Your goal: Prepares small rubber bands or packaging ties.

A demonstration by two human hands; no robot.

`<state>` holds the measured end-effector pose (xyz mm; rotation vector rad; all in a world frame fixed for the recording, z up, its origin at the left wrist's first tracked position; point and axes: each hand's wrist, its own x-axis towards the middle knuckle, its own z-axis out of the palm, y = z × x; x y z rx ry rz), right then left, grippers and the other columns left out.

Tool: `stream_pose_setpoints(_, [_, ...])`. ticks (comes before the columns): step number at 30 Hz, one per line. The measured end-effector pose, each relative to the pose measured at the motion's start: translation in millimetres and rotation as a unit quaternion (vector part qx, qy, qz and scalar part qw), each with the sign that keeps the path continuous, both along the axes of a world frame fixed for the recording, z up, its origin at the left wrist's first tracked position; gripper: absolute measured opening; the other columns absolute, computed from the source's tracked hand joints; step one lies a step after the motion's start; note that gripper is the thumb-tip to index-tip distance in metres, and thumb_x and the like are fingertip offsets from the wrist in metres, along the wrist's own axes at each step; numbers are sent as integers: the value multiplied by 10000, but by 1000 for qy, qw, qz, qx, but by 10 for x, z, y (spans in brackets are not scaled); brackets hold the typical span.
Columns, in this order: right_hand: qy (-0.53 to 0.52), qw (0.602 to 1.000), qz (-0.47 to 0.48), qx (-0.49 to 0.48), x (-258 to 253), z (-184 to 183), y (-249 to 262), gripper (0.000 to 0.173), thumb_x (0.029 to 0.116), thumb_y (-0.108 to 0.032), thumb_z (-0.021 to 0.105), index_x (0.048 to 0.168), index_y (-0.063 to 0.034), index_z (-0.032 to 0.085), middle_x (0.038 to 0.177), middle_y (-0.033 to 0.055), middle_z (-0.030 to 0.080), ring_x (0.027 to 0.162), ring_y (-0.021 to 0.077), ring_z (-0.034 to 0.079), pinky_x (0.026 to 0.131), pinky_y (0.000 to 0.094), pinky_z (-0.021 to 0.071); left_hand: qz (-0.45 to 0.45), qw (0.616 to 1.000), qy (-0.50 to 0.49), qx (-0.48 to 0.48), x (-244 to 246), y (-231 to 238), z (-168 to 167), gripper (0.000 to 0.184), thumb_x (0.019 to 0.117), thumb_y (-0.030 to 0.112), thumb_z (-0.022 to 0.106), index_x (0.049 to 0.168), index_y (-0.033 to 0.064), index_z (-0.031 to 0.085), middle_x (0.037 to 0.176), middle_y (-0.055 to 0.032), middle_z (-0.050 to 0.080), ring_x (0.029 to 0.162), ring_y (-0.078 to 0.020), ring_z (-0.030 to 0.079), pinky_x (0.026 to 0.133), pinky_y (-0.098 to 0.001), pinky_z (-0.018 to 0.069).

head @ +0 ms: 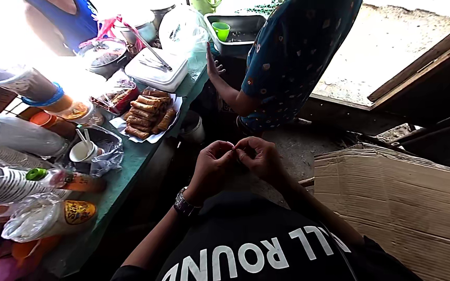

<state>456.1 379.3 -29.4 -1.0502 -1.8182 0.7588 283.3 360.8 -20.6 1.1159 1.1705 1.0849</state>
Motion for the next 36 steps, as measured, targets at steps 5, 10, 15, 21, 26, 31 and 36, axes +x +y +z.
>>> stream_pose_setpoints(5, [-21, 999, 23, 11, 1, -33, 24, 126, 921, -110, 645, 957, -19, 724, 837, 58, 697, 738, 28, 637, 686, 166, 526, -20, 995, -84, -40, -18, -10, -23, 33, 964, -11, 625, 978, 16, 636, 821, -29, 704, 753, -102, 696, 759, -274, 599])
stream_pose_setpoints(10, [-40, 997, 58, 30, -21, -99, 21, 137, 914, -91, 609, 931, 9, 701, 812, 92, 680, 718, 66, 623, 669, 183, 512, -67, 990, -113, -58, -60, 10, -94, 81, 940, -23, 592, 927, 57, 601, 787, 18, 659, 715, -77, 659, 731, -264, 589])
stream_pose_setpoints(15, [-21, 999, -9, 31, -130, -141, -51, 123, 898, -96, 613, 901, -8, 698, 785, 72, 668, 689, 57, 612, 650, 179, 507, -68, 992, -106, -17, -56, 16, -160, 79, 934, -6, 584, 939, 66, 615, 820, 29, 667, 744, -72, 664, 757, -271, 589])
stream_pose_setpoints(21, [120, 958, 25, -259, -41, -43, -15, 174, 1029, -145, 567, 1062, -40, 702, 880, 17, 708, 791, 56, 675, 762, 248, 574, -2, 976, -208, -62, -35, -41, -153, 97, 1008, 10, 559, 986, 4, 653, 905, -76, 723, 839, -119, 704, 819, -275, 591])
stream_pose_setpoints(26, [73, 981, 19, -177, -22, -60, -8, 146, 969, -134, 621, 1045, -51, 715, 885, -2, 725, 774, 6, 668, 736, 203, 561, 30, 982, -178, -53, 2, -56, -79, 53, 982, -7, 609, 965, 0, 658, 876, -78, 727, 829, -133, 711, 820, -289, 598])
stream_pose_setpoints(31, [13, 998, 21, -65, -28, -44, 62, 123, 925, -144, 662, 966, -46, 724, 826, 4, 708, 720, -26, 635, 680, 153, 530, 21, 989, -139, -42, -24, -21, -38, 21, 957, -10, 645, 947, 7, 652, 849, -53, 716, 806, -119, 704, 817, -287, 597])
stream_pose_setpoints(36, [-28, 998, 42, -29, -82, -113, 86, 142, 892, -119, 639, 943, -4, 705, 788, 62, 679, 678, 68, 623, 631, 233, 530, 6, 998, -66, -12, -70, -14, -156, 35, 941, 38, 668, 949, 11, 647, 854, -19, 695, 770, -97, 678, 775, -293, 595])
